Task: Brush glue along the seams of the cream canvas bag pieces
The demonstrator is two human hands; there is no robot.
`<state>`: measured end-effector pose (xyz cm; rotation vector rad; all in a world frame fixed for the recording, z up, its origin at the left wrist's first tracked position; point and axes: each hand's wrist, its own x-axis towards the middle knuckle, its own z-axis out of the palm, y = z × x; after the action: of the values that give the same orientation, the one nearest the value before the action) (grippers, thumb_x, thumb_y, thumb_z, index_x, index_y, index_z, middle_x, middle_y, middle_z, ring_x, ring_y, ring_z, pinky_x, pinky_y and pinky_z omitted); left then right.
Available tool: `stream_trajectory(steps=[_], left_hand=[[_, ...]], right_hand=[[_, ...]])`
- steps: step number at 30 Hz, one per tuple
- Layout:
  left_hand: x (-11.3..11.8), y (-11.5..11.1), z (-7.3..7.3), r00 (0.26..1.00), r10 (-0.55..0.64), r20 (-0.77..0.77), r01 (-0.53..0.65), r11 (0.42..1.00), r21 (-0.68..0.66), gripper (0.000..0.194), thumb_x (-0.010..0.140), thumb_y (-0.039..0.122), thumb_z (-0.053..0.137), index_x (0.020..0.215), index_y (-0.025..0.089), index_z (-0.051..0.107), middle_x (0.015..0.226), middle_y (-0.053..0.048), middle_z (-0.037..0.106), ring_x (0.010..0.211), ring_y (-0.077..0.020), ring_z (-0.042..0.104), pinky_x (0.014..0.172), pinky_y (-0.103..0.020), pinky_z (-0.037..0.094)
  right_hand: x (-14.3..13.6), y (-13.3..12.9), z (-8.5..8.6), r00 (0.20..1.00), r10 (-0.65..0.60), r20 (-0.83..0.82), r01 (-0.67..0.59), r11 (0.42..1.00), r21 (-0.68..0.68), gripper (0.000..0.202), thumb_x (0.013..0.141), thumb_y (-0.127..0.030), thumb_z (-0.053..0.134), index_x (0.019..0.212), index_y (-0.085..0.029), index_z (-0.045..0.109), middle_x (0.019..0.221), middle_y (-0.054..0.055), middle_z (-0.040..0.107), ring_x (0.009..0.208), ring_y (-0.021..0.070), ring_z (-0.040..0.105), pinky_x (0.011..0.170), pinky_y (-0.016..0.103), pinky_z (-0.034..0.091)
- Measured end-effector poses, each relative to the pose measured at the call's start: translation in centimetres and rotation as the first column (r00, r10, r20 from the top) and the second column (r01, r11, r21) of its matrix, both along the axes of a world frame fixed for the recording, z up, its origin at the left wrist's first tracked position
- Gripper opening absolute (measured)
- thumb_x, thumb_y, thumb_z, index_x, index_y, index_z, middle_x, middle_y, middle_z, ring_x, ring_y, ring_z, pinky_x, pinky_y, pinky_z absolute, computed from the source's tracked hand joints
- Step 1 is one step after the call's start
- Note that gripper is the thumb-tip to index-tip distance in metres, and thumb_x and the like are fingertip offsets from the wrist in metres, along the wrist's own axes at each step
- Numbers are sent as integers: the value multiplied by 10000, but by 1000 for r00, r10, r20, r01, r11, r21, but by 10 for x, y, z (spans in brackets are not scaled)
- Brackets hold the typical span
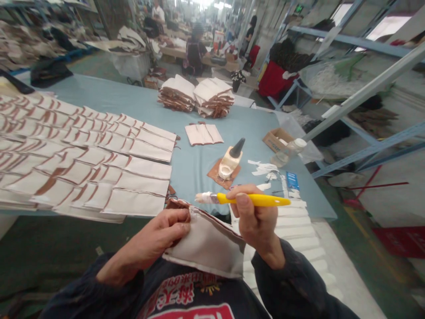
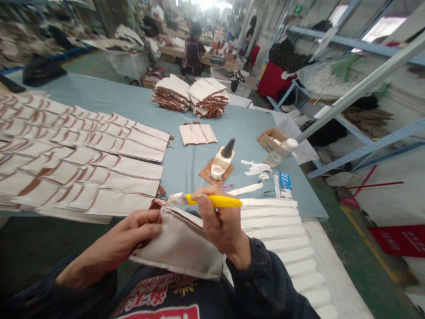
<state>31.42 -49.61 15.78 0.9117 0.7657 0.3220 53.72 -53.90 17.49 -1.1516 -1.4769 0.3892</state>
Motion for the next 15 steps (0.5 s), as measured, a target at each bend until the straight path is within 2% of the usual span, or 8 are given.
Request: stream_trajectory(steps=[3, 6, 8, 12, 15], left_hand=[[-3, 1, -2, 1000, 24, -10, -23, 1000, 15, 363, 794, 496, 818, 842, 153, 709, 671, 9, 601, 579, -119, 475, 527, -208, 355], [-2, 1, -4, 999, 28, 18, -28, 999, 19, 415, 788, 545, 816, 857, 147, 720, 689, 6, 598, 596, -121, 467, 546, -212, 365], [0, 0, -4, 998, 27, 54, -29, 999, 20, 457, 777, 574, 823, 898, 141, 738, 731, -1, 616, 617, -118, 470, 573, -213, 372], [5, 3, -1, 996, 35, 84, -39, 998, 45, 530, 765, 620, 833, 962, 132, 773, 761, 5, 623, 626, -101, 448, 588, -202, 353], [1, 9, 3, 997, -1, 80, -11, 988, 153, 509, 855, 625, 759, 1033, 150, 798, 816, -16, 677, 732, -148, 549, 673, -224, 427]], right_hand=[[-1, -4, -5, 999, -43, 3, 43, 997, 60, 211, 1078, -287, 521, 997, -214, 701, 602, -51, 590, 442, 108, 523, 464, 242, 451], [-12, -6, -13, 978, -151, 145, 136, 985, 110, 160, 1065, -260, 545, 1084, -215, 698, 792, 20, 750, 601, 142, 692, 592, 263, 571], [-23, -5, -22, 953, -197, 230, 180, 979, 91, 158, 1060, -239, 550, 1121, -212, 693, 909, 53, 801, 711, 164, 764, 651, 259, 605], [-37, 3, -37, 937, -207, 280, 196, 978, 67, 188, 1076, -237, 506, 1105, -217, 691, 902, 42, 815, 770, 174, 798, 669, 242, 610], [-30, 11, -34, 926, -296, 234, 278, 955, 107, 227, 1088, -275, 484, 1062, -208, 700, 899, 57, 816, 771, 179, 792, 683, 252, 609]])
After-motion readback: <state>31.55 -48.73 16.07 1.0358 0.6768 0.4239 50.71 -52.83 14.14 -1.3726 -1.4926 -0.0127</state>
